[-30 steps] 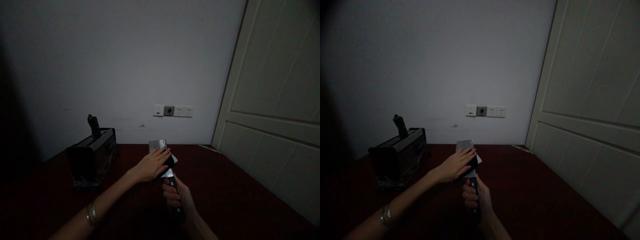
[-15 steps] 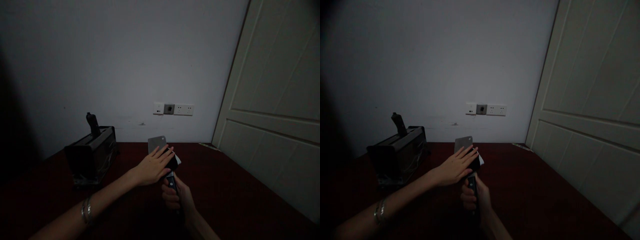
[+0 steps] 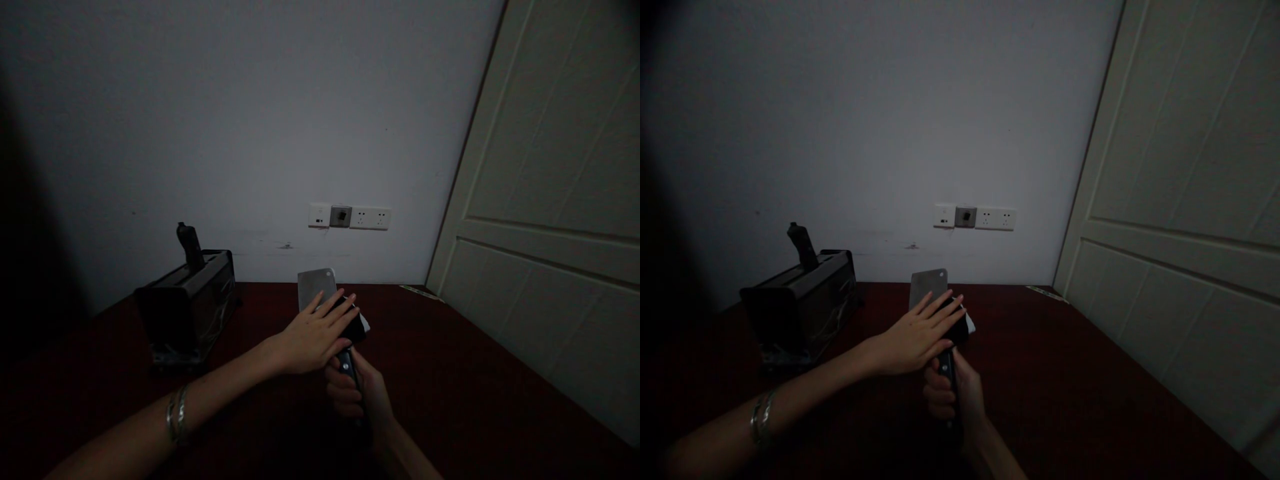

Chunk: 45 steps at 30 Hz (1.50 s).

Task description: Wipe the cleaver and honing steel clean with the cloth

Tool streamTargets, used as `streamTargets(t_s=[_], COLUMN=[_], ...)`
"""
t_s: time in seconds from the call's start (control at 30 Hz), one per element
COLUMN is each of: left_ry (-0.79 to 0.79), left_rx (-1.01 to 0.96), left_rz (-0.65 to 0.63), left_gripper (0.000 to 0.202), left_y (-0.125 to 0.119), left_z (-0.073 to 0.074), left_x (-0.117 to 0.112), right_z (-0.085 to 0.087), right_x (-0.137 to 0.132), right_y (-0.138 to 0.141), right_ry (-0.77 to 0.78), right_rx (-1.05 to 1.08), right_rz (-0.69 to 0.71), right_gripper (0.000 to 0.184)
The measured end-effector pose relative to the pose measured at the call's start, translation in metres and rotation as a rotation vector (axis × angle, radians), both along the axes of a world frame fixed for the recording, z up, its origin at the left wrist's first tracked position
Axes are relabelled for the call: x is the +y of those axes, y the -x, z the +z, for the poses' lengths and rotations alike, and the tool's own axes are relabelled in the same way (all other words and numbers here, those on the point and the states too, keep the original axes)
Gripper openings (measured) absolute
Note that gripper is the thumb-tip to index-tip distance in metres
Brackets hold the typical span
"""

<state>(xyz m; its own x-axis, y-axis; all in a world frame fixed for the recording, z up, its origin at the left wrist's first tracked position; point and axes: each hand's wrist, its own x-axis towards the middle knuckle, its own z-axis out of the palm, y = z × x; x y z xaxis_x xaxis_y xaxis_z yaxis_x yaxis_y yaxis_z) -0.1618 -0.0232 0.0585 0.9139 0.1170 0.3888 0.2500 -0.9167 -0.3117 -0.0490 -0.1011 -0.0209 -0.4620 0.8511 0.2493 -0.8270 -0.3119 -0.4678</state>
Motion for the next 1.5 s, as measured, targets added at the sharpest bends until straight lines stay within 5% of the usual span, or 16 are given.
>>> streamTargets(t_s=[0.23,0.47,0.73,0.97,1.2,1.5], left_ry=[0.049,-0.023,0.001,-0.051,0.004,-0.051], left_rx=[-0.02,0.017,-0.03,0.004,-0.043,-0.013], left_rz=[0.135,0.046,0.224,0.036,0.203,0.055], left_gripper=[0.051,0.052,0.053,0.052,0.052,0.051], left_y=[-0.007,-0.006,-0.013,-0.018,-0.031,-0.023], left_z=[0.005,-0.003,0.013,0.005,0.018,0.006], left_x=[0.025,0.003,0.047,0.018,0.061,0.023], right_z=[0.001,-0.002,0.002,0.001,-0.002,-0.001], right_x=[-0.002,-0.002,-0.005,-0.003,-0.006,-0.005], right_y=[0.001,0.002,0.005,0.002,0.004,0.002], right_ry=[0.046,0.053,0.052,0.029,0.043,0.024], right_rx=[0.029,0.039,0.043,0.086,0.084,0.071], right_rz=[-0.011,0.015,0.013,-0.022,-0.008,-0.056], right_gripper=[0.025,0.026,0.025,0.026,0.027,0.025])
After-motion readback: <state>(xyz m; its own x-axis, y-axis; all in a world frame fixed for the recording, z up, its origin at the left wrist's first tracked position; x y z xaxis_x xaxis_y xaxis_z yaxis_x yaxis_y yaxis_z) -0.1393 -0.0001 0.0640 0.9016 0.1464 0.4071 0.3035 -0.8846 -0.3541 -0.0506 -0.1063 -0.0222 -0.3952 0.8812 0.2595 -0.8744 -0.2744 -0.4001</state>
